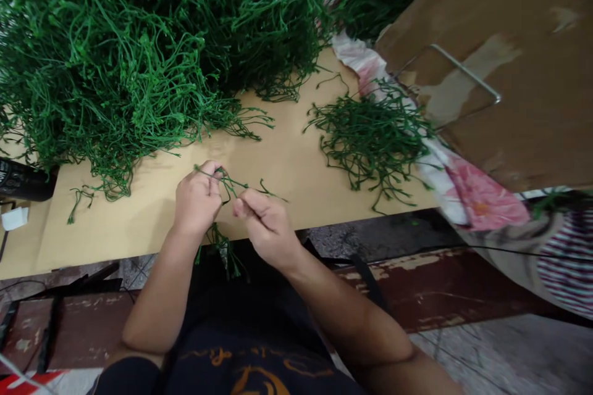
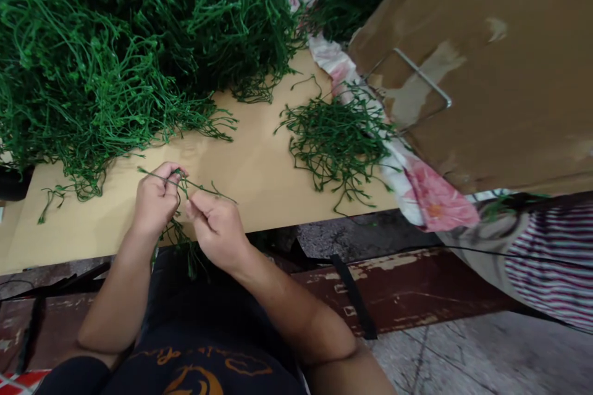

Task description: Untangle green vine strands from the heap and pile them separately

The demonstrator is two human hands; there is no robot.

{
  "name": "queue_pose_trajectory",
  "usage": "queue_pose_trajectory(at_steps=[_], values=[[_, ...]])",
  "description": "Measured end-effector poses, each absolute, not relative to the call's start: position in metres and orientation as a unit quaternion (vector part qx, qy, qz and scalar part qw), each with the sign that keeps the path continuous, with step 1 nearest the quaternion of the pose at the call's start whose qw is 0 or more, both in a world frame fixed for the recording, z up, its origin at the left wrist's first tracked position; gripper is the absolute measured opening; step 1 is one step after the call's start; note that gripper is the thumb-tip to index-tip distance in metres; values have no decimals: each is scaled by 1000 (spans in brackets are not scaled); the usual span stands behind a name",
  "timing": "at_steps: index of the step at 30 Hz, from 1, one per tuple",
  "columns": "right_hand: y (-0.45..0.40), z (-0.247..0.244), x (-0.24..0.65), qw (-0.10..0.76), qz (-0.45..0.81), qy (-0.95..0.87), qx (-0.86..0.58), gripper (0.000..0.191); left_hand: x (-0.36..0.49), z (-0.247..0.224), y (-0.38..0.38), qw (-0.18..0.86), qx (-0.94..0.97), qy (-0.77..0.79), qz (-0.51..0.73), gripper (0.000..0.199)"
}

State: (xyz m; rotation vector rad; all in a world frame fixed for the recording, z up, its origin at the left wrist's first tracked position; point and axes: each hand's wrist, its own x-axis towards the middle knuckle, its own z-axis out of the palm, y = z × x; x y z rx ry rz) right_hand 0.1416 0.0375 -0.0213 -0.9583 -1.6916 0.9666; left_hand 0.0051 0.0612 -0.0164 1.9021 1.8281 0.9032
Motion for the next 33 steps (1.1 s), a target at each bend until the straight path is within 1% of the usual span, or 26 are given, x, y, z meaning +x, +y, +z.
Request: queue_pose_trajectory(at_steps=[2,4,6,7,8,9,11,13,15,16,17,19,20,21,22,24,26,29,33], values=[[22,-14,142,470,356,-718,-370,28,3,-19,67,163,667,658,310,21],[9,-3,148,465,322,-769,-297,23,-3,-21,73,148,636,695,301,20],[8,5,160,460,292,-803,-240,18,-8,-24,77,160,598,720,312,20],[13,8,170,472,272,-798,-256,17,-9,-24,78,184,591,712,332,20],[24,9,182,487,251,-780,-302,17,-10,-23,77,218,592,691,353,20],[37,9,196,515,212,-735,-387,17,-9,-22,76,256,596,664,372,20],[69,7,229,475,173,-668,-545,18,-4,-19,73,330,595,615,398,20],[93,5,257,424,91,-613,-660,11,1,-15,71,383,573,594,415,18],[101,4,269,420,7,-592,-688,28,5,-13,73,415,542,589,432,14],[98,3,266,431,-18,-600,-674,32,7,-13,74,426,531,587,438,13],[92,1,258,448,-23,-619,-645,30,9,-13,76,434,524,586,441,11],[78,-7,227,460,48,-680,-569,22,13,-14,78,444,520,579,445,9],[71,-12,207,452,121,-705,-533,20,15,-14,78,449,521,574,444,8],[67,-17,188,415,219,-728,-500,22,16,-14,78,457,521,569,442,8],[65,-23,171,391,285,-735,-475,23,16,-14,77,466,520,563,442,7],[66,-31,146,375,360,-717,-464,26,14,-12,74,490,510,553,441,7],[72,-34,136,407,390,-687,-458,29,9,-11,70,515,495,545,440,9],[80,-33,139,460,426,-650,-429,36,1,-12,66,549,478,532,432,18],[84,-33,148,490,478,-597,-418,43,-5,-21,66,557,446,543,444,26]])
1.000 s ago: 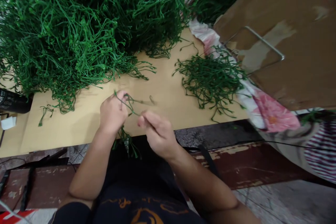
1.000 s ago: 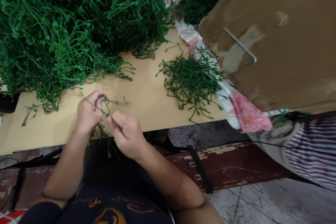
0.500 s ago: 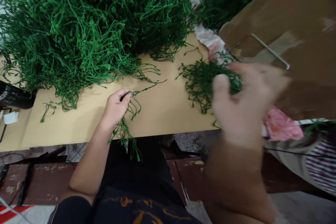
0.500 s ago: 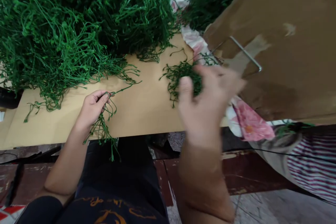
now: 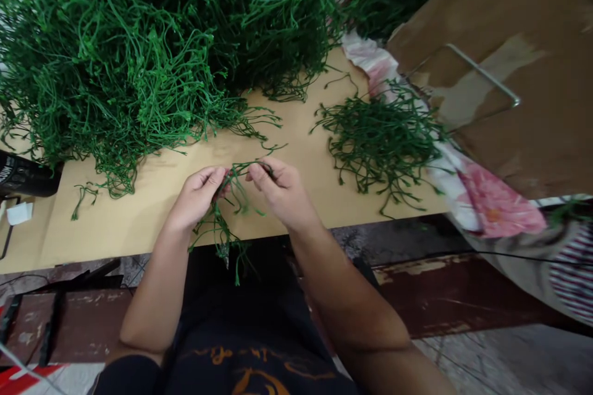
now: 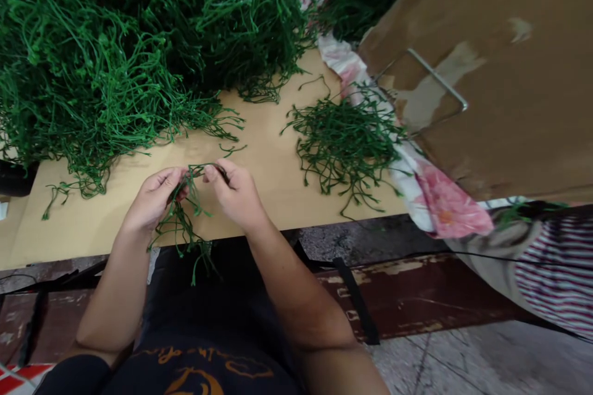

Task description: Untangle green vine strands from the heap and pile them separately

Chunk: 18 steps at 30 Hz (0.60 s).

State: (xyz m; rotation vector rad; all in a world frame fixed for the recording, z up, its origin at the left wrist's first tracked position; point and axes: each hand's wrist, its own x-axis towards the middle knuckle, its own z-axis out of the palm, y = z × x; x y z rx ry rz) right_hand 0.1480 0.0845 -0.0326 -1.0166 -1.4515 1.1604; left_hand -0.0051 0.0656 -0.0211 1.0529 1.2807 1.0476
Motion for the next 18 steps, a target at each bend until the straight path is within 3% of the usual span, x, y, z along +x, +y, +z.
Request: queue_pose_trajectory(at_steps=[5,10,18], values=[[89,-38,149,519,558,-508,-400,44,-7,-26,67,528,443,577,438,23],[84,-38,148,472,575,-553,-375,44,-6,-23,68,490,459,574,468,14],[72,-34,149,466,561,-583,-359,44,-6,-23,72,457,479,567,490,28]])
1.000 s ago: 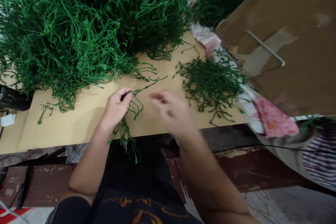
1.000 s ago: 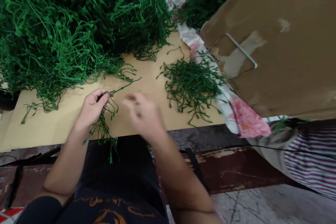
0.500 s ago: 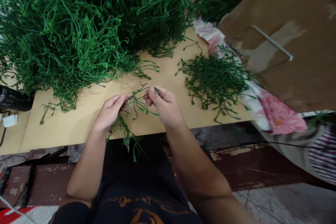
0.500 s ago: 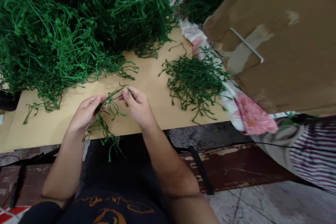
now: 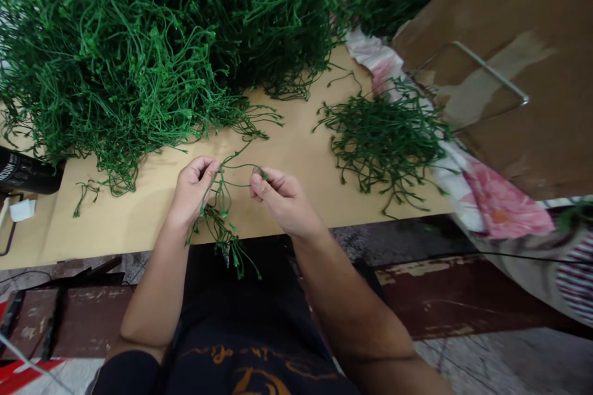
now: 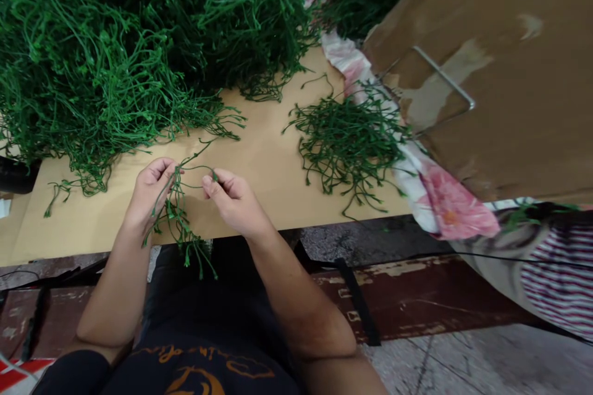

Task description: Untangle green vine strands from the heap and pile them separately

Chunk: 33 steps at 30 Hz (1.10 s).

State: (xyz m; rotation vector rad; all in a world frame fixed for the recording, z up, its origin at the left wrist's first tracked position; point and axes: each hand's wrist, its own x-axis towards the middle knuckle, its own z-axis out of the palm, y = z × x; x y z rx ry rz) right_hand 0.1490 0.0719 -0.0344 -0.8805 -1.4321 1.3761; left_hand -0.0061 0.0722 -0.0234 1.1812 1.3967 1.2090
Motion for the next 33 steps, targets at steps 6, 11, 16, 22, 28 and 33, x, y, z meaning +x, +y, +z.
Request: queue_pose_trajectory(at_steps=[6,11,16,22,28,33], values=[[73,-35,147,501,556,-558,-358,41,-10,-14,65,528,510,529,427,41],[67,-32,149,531,528,-585,-312,25,-10,-12,66,569,437,513,471,29],[58,-27,139,566,537,-587,-217,17,-6,-17,73,582,346,466,569,24],[29,-13,121,468,544,-694,-59,20,-8,-19,86,518,250,505,644,23],[54,4,193,560,304,-712,-296,14,-5,-11,79,515,396,504,570,23],[106,10,277,439,50,-600,-667,19,1,-12,75,500,449,514,533,23]])
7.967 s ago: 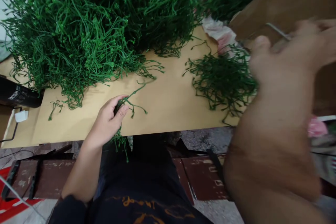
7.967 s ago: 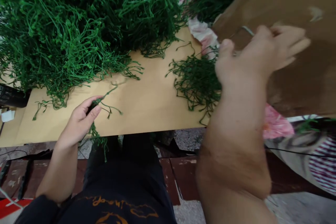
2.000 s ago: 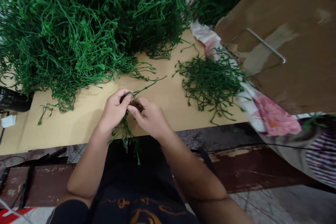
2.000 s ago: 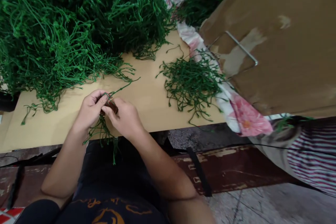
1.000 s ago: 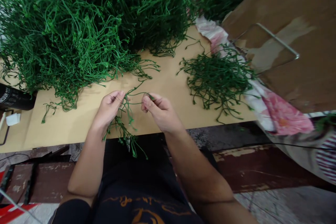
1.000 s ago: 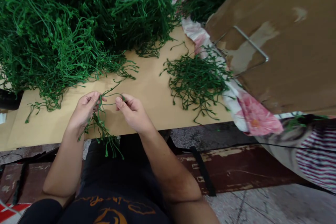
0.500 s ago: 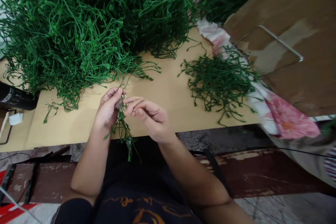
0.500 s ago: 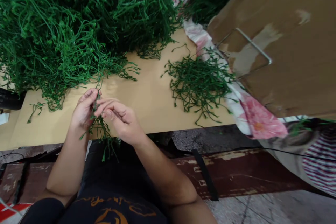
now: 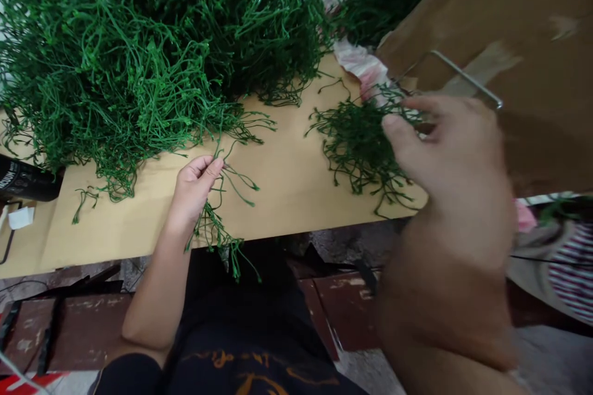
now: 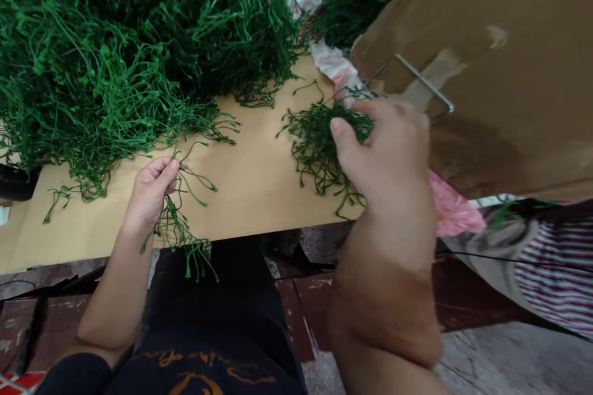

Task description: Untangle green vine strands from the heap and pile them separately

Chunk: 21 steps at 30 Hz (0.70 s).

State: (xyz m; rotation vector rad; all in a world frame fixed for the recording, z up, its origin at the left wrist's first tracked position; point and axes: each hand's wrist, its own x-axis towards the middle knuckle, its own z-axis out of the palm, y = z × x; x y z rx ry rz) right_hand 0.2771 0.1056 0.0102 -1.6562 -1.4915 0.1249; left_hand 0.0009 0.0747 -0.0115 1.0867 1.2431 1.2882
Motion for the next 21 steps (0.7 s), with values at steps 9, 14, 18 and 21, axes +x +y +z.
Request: queue_pose_trajectory(at_steps=[9,14,18,21], values=[[69,-27,169,440,344,-700,-445,23,18,-7,75,497,528,507,466,26],[72,-33,149,441,393,-700,-401,22,12,-11,72,474,552,516,452,27],[70,-28,156,434,409,-722,-352,21,15,-17,73,464,545,523,464,26],[63,-25,158,437,402,-732,-335,24,22,-18,74,466,537,514,480,23]])
